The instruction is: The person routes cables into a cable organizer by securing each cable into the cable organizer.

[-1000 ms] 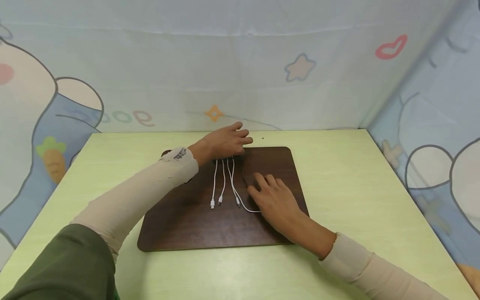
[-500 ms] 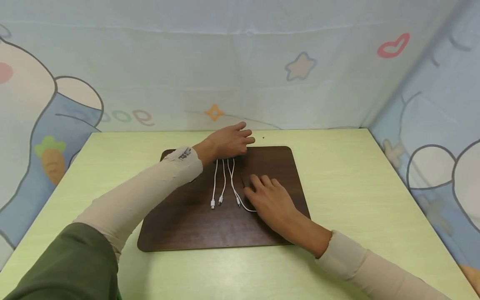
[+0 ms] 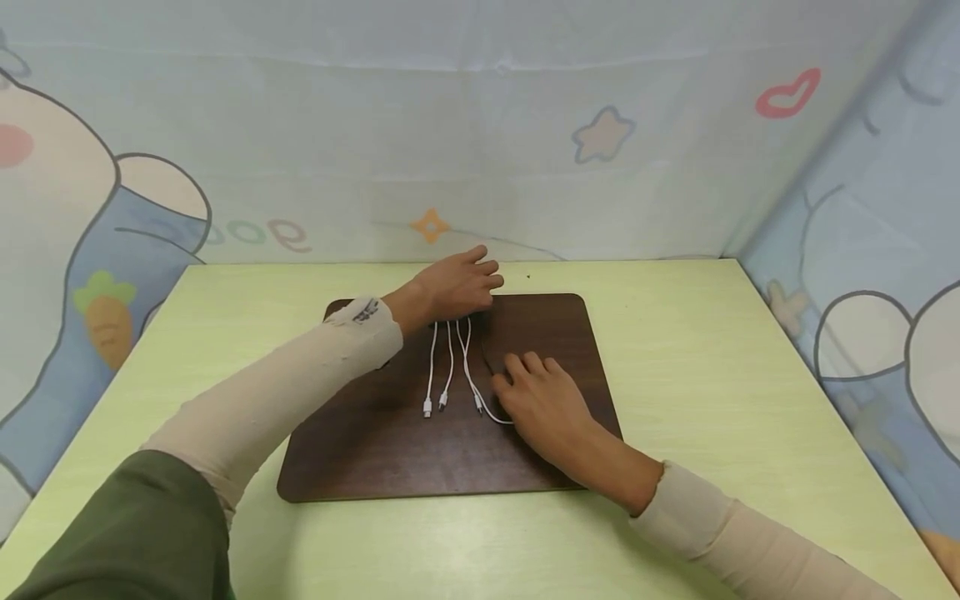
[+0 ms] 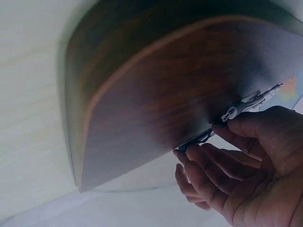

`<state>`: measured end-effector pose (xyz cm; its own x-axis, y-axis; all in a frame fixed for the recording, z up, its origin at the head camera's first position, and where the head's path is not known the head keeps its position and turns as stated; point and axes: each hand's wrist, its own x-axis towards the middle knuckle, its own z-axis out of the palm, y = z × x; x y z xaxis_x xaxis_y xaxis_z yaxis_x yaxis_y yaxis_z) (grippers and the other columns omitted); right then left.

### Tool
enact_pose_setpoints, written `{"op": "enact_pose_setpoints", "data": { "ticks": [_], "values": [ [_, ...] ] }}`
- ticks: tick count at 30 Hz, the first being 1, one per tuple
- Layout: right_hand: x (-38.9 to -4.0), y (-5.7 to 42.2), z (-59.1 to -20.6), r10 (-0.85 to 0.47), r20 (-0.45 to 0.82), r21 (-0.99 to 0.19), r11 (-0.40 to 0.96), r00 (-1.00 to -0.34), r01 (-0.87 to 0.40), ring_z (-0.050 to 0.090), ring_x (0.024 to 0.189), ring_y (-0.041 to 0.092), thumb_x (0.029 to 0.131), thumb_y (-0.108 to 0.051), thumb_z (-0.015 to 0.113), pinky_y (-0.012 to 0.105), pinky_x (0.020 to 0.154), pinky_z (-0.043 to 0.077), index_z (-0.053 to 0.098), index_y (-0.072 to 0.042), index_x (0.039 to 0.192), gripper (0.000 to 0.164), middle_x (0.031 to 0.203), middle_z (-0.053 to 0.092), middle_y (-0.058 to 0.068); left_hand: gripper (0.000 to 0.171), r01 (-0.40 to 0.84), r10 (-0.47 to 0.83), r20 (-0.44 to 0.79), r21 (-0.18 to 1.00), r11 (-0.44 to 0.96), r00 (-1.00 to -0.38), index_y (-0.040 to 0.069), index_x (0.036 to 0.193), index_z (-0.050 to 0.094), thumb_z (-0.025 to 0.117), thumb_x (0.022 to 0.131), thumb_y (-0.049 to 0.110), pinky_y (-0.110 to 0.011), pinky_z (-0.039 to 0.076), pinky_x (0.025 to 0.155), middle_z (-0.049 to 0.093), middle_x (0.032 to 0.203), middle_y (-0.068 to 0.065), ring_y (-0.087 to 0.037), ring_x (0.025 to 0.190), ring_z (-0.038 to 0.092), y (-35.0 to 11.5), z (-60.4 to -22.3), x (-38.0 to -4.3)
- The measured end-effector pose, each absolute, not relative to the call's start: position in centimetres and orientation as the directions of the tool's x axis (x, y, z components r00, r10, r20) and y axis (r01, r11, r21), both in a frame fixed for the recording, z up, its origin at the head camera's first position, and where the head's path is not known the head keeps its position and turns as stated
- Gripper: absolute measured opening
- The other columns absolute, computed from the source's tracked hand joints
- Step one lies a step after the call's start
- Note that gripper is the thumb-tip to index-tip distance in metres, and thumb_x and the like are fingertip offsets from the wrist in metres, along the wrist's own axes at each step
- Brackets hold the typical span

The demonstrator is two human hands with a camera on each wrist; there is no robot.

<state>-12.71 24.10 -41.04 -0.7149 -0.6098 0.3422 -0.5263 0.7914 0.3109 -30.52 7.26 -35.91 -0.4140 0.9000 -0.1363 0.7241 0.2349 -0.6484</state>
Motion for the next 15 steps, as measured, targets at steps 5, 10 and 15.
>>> {"op": "enact_pose_setpoints", "data": {
  "ticks": [5, 10, 15],
  "values": [
    [-12.8, 24.3, -41.1, -0.601, 0.341, 0.308, 0.798, -0.722, -0.518, 0.059, 0.088, 0.029, 0.090, -0.002, 0.067, 0.039, 0.070, 0.050, 0.068, -0.009, 0.095, 0.008, 0.102, 0.064, 0.008, 0.026, 0.743, 0.887, -0.080, -0.583, 0.328, -0.455, 0.024, 0.100, 0.077, 0.053, 0.108, 0.016, -0.044, 0.035, 0.107, 0.067, 0.115, 0.002, -0.023, 0.110, 0.057, 6.8, -36.1, -30.3],
    [-12.7, 24.4, -41.2, -0.587, 0.351, 0.302, 0.809, -0.730, -0.505, 0.060, 0.086, 0.028, 0.090, -0.004, 0.069, 0.038, 0.068, 0.050, 0.070, -0.009, 0.095, 0.008, 0.103, 0.066, 0.008, 0.034, 0.772, 0.847, -0.046, -0.441, 0.458, -0.529, 0.030, 0.133, 0.067, 0.058, 0.106, 0.013, -0.047, 0.036, 0.110, 0.066, 0.129, -0.001, -0.026, 0.117, 0.058, 6.0, -36.5, -30.0],
    [-12.8, 24.8, -41.1, -0.553, 0.424, 0.265, 0.833, -0.717, -0.486, 0.062, 0.084, 0.028, 0.093, -0.010, 0.069, 0.038, 0.065, 0.051, 0.069, -0.008, 0.089, 0.004, 0.103, 0.068, 0.008, 0.058, 0.703, 0.708, -0.069, -0.213, 0.678, -0.703, 0.034, 0.163, 0.033, 0.051, 0.109, 0.021, -0.056, 0.026, 0.120, 0.042, 0.163, -0.005, -0.030, 0.147, 0.042, 4.8, -37.0, -29.7]
  ]
}}
